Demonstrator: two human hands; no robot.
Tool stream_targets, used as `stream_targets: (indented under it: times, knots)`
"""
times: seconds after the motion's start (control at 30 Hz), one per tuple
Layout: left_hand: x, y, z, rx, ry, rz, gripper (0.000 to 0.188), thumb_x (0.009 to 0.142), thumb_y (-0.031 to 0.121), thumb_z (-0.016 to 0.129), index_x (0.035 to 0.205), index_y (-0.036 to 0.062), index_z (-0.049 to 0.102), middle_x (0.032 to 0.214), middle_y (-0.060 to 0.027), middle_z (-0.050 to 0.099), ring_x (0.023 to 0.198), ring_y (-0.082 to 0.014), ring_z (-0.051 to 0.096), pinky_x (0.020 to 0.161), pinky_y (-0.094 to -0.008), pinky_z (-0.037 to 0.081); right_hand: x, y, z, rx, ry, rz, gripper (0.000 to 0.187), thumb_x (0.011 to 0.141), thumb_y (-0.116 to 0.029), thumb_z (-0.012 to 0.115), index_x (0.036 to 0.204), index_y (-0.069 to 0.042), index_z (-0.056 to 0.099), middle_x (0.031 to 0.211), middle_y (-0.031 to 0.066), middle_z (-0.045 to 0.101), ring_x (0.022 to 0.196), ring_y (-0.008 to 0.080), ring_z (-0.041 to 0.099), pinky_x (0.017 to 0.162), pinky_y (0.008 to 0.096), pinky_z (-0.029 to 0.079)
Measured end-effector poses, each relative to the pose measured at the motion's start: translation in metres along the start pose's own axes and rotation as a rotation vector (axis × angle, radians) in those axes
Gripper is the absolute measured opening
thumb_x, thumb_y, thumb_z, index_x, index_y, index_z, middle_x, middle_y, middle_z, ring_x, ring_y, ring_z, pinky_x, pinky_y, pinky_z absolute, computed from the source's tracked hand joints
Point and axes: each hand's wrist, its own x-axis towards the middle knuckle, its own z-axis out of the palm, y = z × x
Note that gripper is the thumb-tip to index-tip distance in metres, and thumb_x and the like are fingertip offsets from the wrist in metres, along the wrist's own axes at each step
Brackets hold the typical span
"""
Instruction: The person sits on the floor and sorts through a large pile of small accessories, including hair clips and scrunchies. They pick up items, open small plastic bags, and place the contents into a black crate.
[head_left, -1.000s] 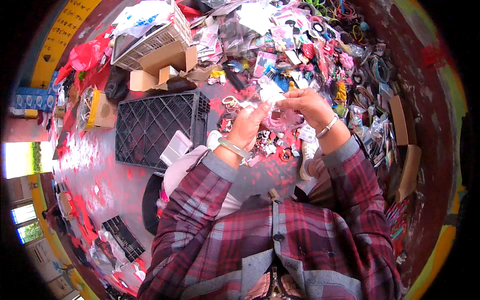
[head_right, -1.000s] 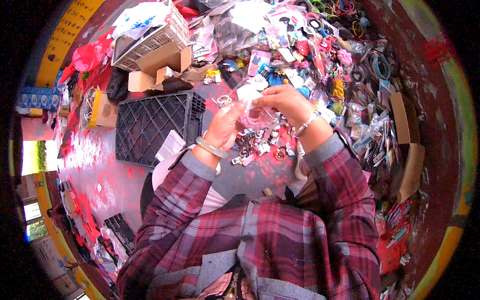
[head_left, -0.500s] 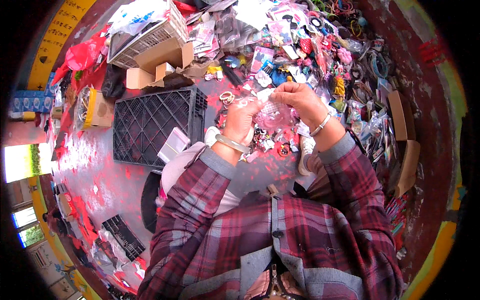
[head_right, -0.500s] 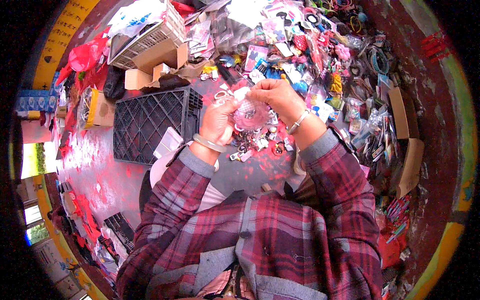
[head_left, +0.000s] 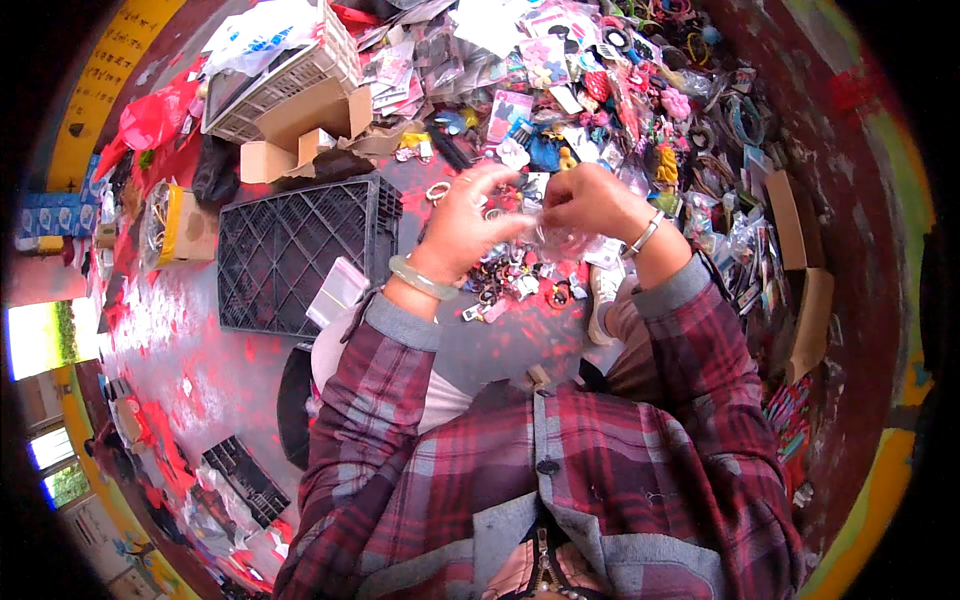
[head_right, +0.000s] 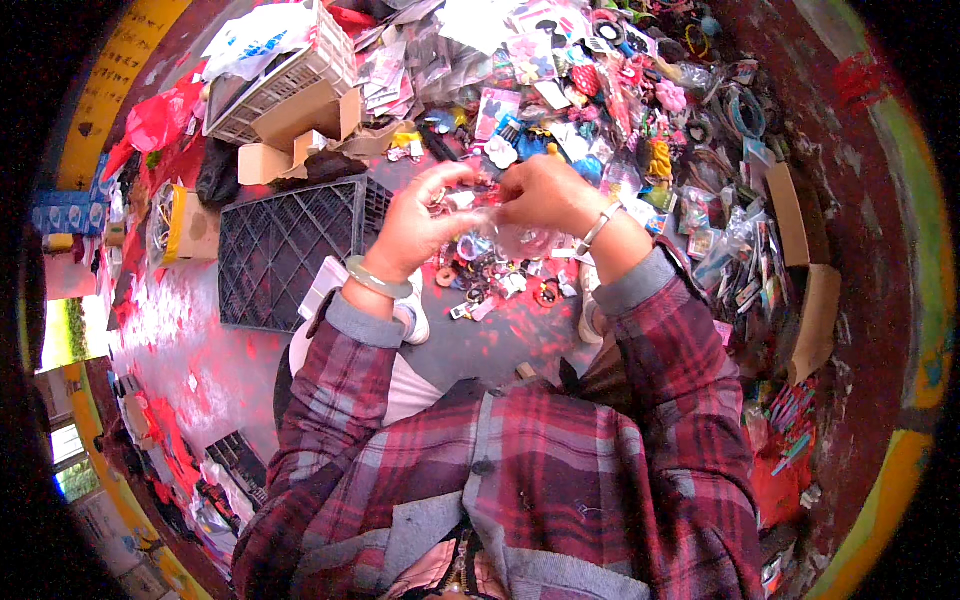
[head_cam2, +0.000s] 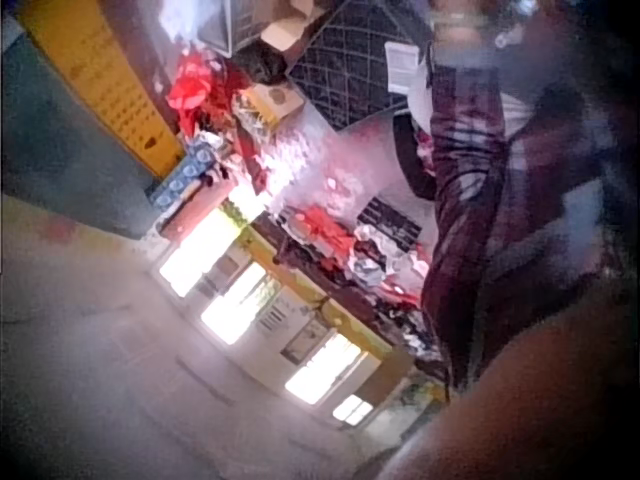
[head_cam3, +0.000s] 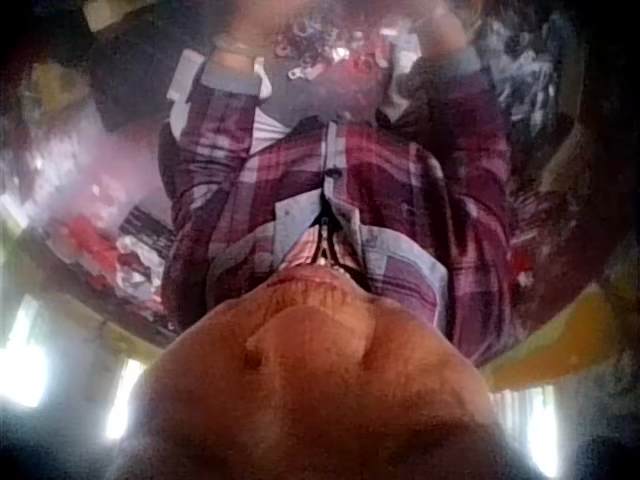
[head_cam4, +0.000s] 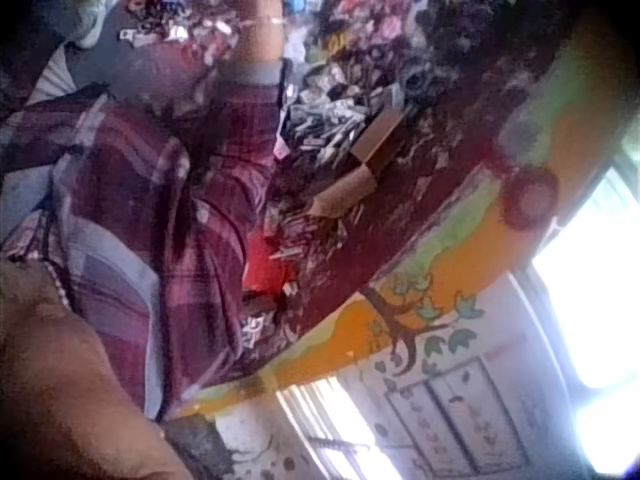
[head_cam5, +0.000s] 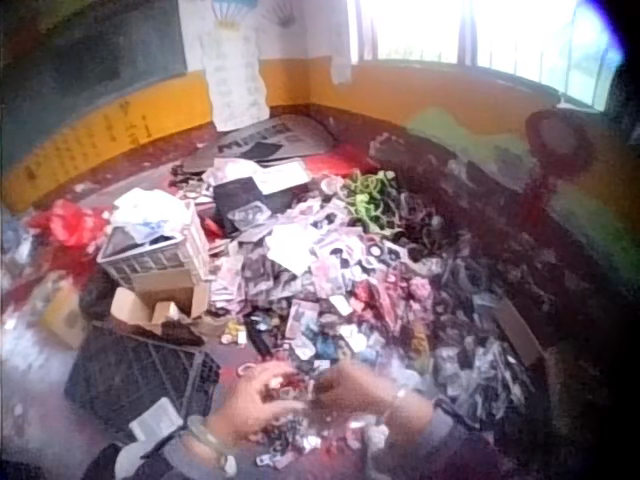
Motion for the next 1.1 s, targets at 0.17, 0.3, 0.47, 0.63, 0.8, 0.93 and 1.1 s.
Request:
stream_targets:
  times: [0.17, 0.3, 0.47, 0.63, 0.8, 0.93, 1.1]
  knots:
    - [-0.012, -0.012, 0.032, -0.275, -0.228, -0.214, 0.036, 0.069, 0.012, 0.064, 0.103, 0.0005, 0.059, 0.079, -0.0086, 0.065, 0.071, -0.0164, 0.061, 0.068, -0.0292, 0.047, -0.001, -0.006, 0.009, -0.121, -0.018, -0.126, 0.028, 0.063, -0.030, 0.068, 0.078, -0.006, 0.066, 0.072, 0.0135, 0.062, 0.068, 0.0292, 0.060, 0.062, 0.0373, 0.047]
    - [-0.003, -0.018, 0.020, -0.397, -0.032, -0.331, 0.029, 0.075, 0.007, 0.061, 0.101, -0.0040, 0.058, 0.087, -0.0075, 0.064, 0.076, -0.0124, 0.059, 0.070, -0.0265, 0.047, 0.003, -0.012, -0.006, 0.008, 0.660, -0.421, 0.025, 0.071, -0.016, 0.068, 0.093, -0.005, 0.063, 0.092, 0.0128, 0.062, 0.082, 0.0275, 0.058, 0.072, 0.0339, 0.046]
    - [0.000, -0.008, 0.003, -1.227, 0.302, -0.336, 0.019, 0.081, 0.001, 0.054, 0.100, -0.0007, 0.056, 0.095, -0.0098, 0.063, 0.084, -0.0205, 0.062, 0.074, -0.0310, 0.050, 0.000, -0.005, -0.017, 0.915, 0.753, 0.006, 0.031, 0.087, -0.025, 0.056, 0.109, -0.004, 0.056, 0.098, 0.0046, 0.061, 0.091, 0.0121, 0.057, 0.076, 0.0253, 0.044]
    - [-0.001, 0.004, 0.009, -1.224, 0.275, -0.277, 0.025, 0.078, 0.000, 0.057, 0.103, 0.0021, 0.055, 0.097, -0.0075, 0.061, 0.090, -0.0185, 0.060, 0.079, -0.0310, 0.049, 0.001, -0.024, 0.014, 1.150, 0.201, 0.100, 0.027, 0.086, -0.024, 0.056, 0.103, -0.004, 0.060, 0.093, 0.0050, 0.063, 0.081, 0.0137, 0.060, 0.073, 0.0260, 0.047]
    - [-0.004, 0.011, 0.011, -1.158, 0.199, -0.321, 0.023, 0.083, 0.004, 0.054, 0.105, 0.0012, 0.054, 0.100, -0.0088, 0.061, 0.092, -0.0195, 0.060, 0.084, -0.0346, 0.048, 0.005, -0.016, 0.025, 1.179, 0.258, 0.128, 0.025, 0.084, -0.023, 0.059, 0.099, -0.004, 0.062, 0.091, 0.0034, 0.063, 0.084, 0.0109, 0.057, 0.072, 0.0256, 0.044]
    - [-0.005, -0.001, 0.007, -1.137, 0.216, -0.334, 0.019, 0.085, 0.006, 0.052, 0.102, -0.0002, 0.056, 0.099, -0.0093, 0.061, 0.087, -0.0187, 0.061, 0.082, -0.0337, 0.049, 0.006, -0.016, 0.023, 1.263, 0.230, 0.131, 0.025, 0.084, -0.023, 0.058, 0.099, -0.004, 0.062, 0.093, 0.0039, 0.063, 0.084, 0.0117, 0.057, 0.072, 0.0263, 0.045]
    - [-0.003, -0.005, 0.011, -0.892, 0.236, -0.288, 0.013, 0.084, 0.005, 0.054, 0.093, -0.0019, 0.059, 0.092, -0.0094, 0.063, 0.082, -0.0175, 0.062, 0.077, -0.0303, 0.050, 0.005, -0.018, 0.021, 1.315, 0.164, 0.136, 0.022, 0.082, -0.018, 0.060, 0.098, -0.002, 0.061, 0.093, 0.0049, 0.062, 0.082, 0.0131, 0.058, 0.073, 0.0268, 0.046]
